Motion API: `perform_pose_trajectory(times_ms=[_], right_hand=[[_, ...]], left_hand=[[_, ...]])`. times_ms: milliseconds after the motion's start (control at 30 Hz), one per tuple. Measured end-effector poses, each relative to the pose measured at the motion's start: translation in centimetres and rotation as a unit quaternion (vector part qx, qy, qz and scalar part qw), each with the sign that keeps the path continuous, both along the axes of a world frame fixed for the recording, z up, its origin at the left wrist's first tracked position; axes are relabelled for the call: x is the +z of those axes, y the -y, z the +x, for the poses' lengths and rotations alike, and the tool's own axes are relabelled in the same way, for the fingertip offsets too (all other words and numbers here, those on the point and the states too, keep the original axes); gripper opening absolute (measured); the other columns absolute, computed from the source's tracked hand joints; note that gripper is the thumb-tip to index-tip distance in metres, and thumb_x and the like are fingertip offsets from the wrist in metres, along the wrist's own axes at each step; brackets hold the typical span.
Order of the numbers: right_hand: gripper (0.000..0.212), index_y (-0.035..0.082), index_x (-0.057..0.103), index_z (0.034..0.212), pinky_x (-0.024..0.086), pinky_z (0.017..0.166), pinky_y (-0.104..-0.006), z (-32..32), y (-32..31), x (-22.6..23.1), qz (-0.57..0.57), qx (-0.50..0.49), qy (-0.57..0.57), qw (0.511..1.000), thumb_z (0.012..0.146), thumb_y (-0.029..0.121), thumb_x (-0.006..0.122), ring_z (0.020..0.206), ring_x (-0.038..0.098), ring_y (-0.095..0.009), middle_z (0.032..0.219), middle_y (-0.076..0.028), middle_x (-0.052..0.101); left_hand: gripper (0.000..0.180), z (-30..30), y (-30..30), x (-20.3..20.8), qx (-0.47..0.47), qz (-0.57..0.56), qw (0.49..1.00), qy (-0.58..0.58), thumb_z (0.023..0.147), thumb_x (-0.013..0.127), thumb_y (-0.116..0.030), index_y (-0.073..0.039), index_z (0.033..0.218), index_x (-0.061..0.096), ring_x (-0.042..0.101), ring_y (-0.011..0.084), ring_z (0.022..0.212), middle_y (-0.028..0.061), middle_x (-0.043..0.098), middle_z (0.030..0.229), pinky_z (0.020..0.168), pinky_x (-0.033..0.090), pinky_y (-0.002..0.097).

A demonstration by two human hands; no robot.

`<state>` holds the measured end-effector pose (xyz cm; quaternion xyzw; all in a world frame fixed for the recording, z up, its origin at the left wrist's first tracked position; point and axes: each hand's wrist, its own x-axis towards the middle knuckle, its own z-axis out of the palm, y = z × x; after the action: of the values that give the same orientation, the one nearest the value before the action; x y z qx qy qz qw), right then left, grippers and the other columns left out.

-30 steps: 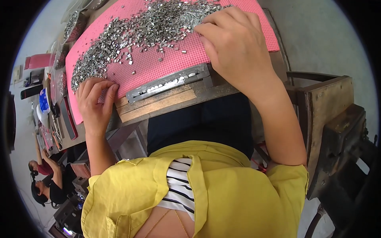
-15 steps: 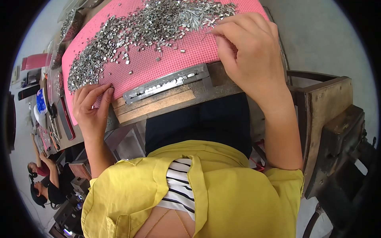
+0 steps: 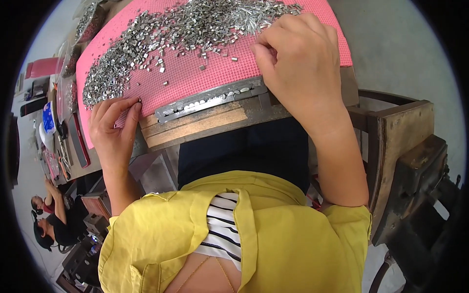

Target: Assembling small metal components by placing them into a precision jig on a workbench.

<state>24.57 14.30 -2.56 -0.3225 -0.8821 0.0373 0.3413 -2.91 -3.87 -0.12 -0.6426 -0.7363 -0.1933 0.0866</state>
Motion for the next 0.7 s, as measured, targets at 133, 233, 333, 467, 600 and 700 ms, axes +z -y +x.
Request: perform_pose_trajectory(times_ms=[133, 233, 333, 467, 600, 700], right_hand=[[0.007, 0.006, 0.073, 0.08, 0.047, 0.082, -0.0403, 0.0, 0.2, 0.1, -0.016, -0.02, 0.023, 0.999, 0.082, 0.012, 0.076, 0.087, 0.064, -0.027, 0.083, -0.003, 0.068], [0.007, 0.004, 0.072, 0.085, 0.049, 0.083, -0.04, -0.3, 0.1, 0.9, -0.026, -0.024, 0.063, 0.997, 0.085, 0.011, 0.074, 0.088, 0.065, -0.028, 0.088, -0.005, 0.071], [0.006, 0.003, 0.069, 0.088, 0.049, 0.082, -0.0383, -0.3, -0.2, 0.9, -0.023, -0.011, 0.07, 0.997, 0.088, 0.009, 0.071, 0.087, 0.065, -0.027, 0.089, -0.006, 0.07], [0.004, 0.001, 0.063, 0.1, 0.049, 0.081, -0.0307, 0.2, 0.8, 0.5, -0.182, 0.078, -0.069, 0.978, 0.097, 0.003, 0.063, 0.085, 0.063, -0.022, 0.094, -0.009, 0.065], [0.009, 0.004, 0.058, 0.104, 0.047, 0.084, -0.0395, 0.1, 3.5, 0.4, -0.251, 0.151, -0.139, 0.946, 0.096, 0.004, 0.063, 0.083, 0.058, -0.03, 0.092, -0.011, 0.058], [0.009, 0.004, 0.059, 0.101, 0.047, 0.084, -0.0391, -0.1, 4.5, -0.3, -0.225, 0.161, -0.132, 0.952, 0.095, 0.003, 0.064, 0.086, 0.059, -0.031, 0.093, -0.01, 0.059]], left_hand=[[0.01, 0.1, -0.1, 0.1, -0.002, -0.001, 1.0, 0.004, 0.079, 0.084, -0.015, -0.014, 0.088, 0.079, 0.065, 0.0226, 0.087, 0.0003, 0.072, 0.087, 0.079, 0.046, 0.0374], [0.009, 0.1, -0.2, 0.0, -0.003, -0.002, 1.0, 0.006, 0.079, 0.083, -0.014, -0.013, 0.087, 0.078, 0.065, 0.0227, 0.087, 0.0004, 0.072, 0.087, 0.079, 0.046, 0.0374], [0.008, 0.4, -0.3, -0.1, -0.002, 0.01, 1.0, 0.009, 0.08, 0.082, -0.012, -0.013, 0.086, 0.077, 0.065, 0.0226, 0.086, 0.0001, 0.071, 0.087, 0.079, 0.045, 0.0373], [0.007, 1.0, -0.6, 0.4, -0.029, 0.065, 0.996, 0.059, 0.083, 0.079, -0.01, -0.009, 0.088, 0.074, 0.065, 0.0239, 0.086, 0.0031, 0.071, 0.087, 0.079, 0.045, 0.0365], [0.007, 2.1, -1.5, -0.1, -0.065, 0.101, 0.985, 0.12, 0.088, 0.074, -0.007, -0.005, 0.094, 0.071, 0.065, 0.0267, 0.085, 0.0073, 0.071, 0.089, 0.081, 0.046, 0.0355], [0.008, 3.5, -2.4, 0.0, -0.12, 0.116, 0.974, 0.153, 0.087, 0.071, -0.004, -0.006, 0.094, 0.069, 0.065, 0.0274, 0.083, 0.0077, 0.07, 0.09, 0.079, 0.046, 0.0356]])
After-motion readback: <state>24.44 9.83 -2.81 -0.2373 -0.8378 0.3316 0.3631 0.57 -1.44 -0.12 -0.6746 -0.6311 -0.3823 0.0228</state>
